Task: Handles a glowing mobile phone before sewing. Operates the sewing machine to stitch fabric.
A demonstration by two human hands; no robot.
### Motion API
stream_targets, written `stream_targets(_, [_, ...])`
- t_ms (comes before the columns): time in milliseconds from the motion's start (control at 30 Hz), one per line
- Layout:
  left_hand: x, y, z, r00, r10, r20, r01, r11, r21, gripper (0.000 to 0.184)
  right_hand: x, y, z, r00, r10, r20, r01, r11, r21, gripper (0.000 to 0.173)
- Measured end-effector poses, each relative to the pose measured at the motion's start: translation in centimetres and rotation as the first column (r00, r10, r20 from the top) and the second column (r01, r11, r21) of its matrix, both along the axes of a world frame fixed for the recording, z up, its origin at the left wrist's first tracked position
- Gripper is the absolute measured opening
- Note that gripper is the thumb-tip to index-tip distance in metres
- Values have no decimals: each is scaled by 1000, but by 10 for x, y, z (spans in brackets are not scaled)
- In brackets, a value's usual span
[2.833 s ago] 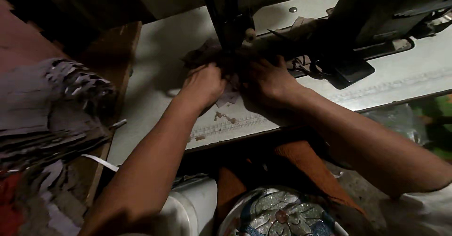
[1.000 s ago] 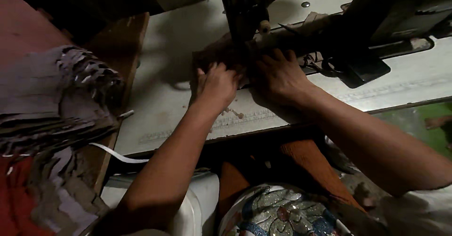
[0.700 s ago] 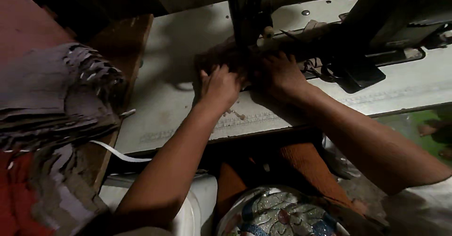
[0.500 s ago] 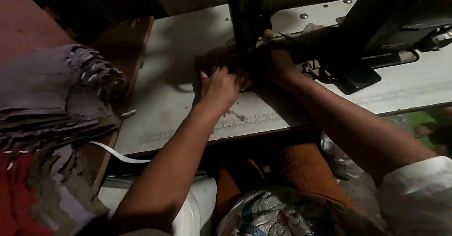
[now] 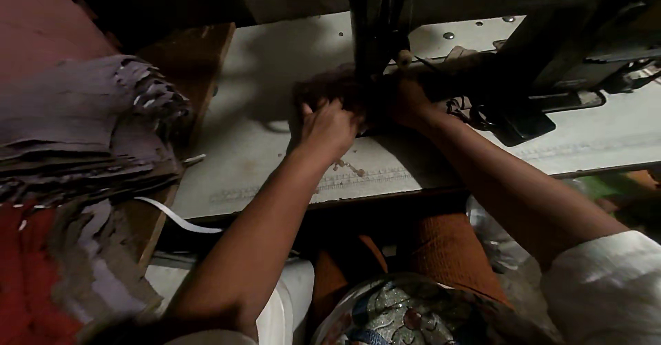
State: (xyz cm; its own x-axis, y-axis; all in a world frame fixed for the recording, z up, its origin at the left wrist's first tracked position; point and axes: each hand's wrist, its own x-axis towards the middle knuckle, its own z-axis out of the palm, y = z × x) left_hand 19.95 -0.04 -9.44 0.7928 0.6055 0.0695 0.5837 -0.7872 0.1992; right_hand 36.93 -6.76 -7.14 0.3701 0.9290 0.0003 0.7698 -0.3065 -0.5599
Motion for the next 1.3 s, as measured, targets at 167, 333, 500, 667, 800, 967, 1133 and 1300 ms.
stream_targets(167, [-2, 2, -1, 1000, -20, 15, 19, 1000, 13, 47, -6, -6, 4, 998, -26, 59, 30, 998, -54, 37])
stream_targets(333, [0, -1, 1, 1000, -3, 2, 3, 1000, 5, 49, -6, 0, 8, 968, -89, 236, 129, 978, -162, 47])
stream_targets(500, [1, -4, 1, 1000, 14, 1, -14, 1000, 2, 47, -6, 3, -4, 941, -151, 302, 167, 986, -28, 47])
stream_targets(667, [4, -8, 6, 999, 38, -32, -38, 999, -19, 48, -4, -7, -8, 931, -186, 315, 173, 982, 70, 38])
stream_targets(800, [5, -5, 2, 999, 38, -18, -38, 999, 4, 48, -9, -28, -17, 908, -8, 420, -54, 989, 135, 39])
stream_targets(967, [4, -4, -1, 999, 49, -6, -49, 999, 12, 52, -8, -37, -31, 848, 53, 528, -147, 980, 138, 31])
stream_targets(1133, [-1, -3, -12, 980, -12, 197, -4, 997, 77, 38, -9, -39, -31, 819, 78, 568, -179, 976, 123, 32])
stream_targets(1300, [1, -5, -7, 990, 8, 141, -13, 999, 35, 39, -5, -34, -32, 865, 11, 502, -125, 973, 193, 39])
